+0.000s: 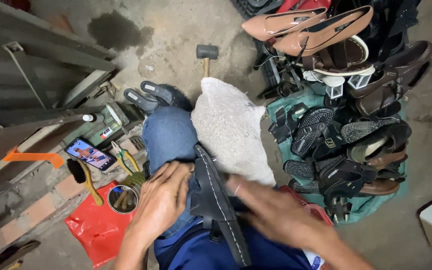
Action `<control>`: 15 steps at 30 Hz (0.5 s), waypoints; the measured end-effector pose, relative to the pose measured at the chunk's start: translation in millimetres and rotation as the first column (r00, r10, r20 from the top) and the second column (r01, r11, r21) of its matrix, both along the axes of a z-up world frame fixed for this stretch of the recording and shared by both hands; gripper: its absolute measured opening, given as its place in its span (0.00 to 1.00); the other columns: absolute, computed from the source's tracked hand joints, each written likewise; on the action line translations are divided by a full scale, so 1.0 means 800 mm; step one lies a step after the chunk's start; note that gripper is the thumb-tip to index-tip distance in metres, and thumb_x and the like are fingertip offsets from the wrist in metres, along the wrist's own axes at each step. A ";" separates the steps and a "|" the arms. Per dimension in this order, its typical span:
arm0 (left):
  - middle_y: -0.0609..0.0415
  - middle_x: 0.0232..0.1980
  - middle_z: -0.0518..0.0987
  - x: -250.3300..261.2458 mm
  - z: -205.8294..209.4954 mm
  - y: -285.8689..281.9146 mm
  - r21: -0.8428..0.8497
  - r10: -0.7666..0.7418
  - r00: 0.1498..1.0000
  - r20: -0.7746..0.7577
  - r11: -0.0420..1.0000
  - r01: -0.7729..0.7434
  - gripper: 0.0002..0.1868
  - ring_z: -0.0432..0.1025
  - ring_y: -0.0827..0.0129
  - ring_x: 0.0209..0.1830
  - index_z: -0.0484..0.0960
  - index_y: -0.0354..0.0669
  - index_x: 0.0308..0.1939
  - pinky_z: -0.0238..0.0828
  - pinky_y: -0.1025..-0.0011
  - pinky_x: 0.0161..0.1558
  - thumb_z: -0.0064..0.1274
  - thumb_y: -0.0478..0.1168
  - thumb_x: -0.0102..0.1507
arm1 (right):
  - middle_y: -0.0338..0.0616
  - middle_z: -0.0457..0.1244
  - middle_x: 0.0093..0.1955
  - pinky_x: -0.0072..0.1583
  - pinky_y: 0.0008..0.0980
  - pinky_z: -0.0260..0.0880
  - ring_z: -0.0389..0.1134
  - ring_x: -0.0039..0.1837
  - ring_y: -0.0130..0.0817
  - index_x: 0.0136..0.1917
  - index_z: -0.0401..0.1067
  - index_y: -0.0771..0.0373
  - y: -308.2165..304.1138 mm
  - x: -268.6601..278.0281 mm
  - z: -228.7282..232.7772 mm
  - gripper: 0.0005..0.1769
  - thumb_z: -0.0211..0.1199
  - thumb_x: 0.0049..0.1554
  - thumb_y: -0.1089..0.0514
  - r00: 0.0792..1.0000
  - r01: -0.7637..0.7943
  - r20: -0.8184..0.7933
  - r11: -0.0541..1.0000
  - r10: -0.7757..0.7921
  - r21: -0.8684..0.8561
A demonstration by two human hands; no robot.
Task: Hand-stitching the sole of a black sandal using a needle and thread to repair it.
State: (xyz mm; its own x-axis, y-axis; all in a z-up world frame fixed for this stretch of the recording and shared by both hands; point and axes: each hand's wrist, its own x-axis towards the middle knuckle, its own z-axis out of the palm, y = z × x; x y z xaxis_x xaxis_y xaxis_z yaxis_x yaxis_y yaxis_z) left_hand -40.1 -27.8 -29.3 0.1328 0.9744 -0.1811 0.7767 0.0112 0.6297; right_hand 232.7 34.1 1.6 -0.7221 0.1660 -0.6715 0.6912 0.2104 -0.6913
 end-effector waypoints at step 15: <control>0.53 0.35 0.77 -0.013 -0.005 0.026 0.273 -0.019 1.000 -0.020 0.962 0.024 0.13 0.72 0.55 0.37 0.84 0.50 0.44 0.67 0.62 0.42 0.42 0.33 0.68 | 0.55 0.63 0.72 0.73 0.60 0.58 0.58 0.76 0.66 0.51 0.77 0.60 0.024 -0.062 -0.054 0.06 0.64 0.60 0.60 0.765 0.580 -0.644 0.417 0.015 0.699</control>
State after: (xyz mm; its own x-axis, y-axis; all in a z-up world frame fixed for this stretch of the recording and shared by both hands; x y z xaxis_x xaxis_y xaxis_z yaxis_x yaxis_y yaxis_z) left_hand -50.8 -6.9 -33.0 0.1534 0.9842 0.0887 0.7858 -0.1759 0.5929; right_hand 183.5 53.5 -41.9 -0.6438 0.6685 0.3724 0.4579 0.7265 -0.5124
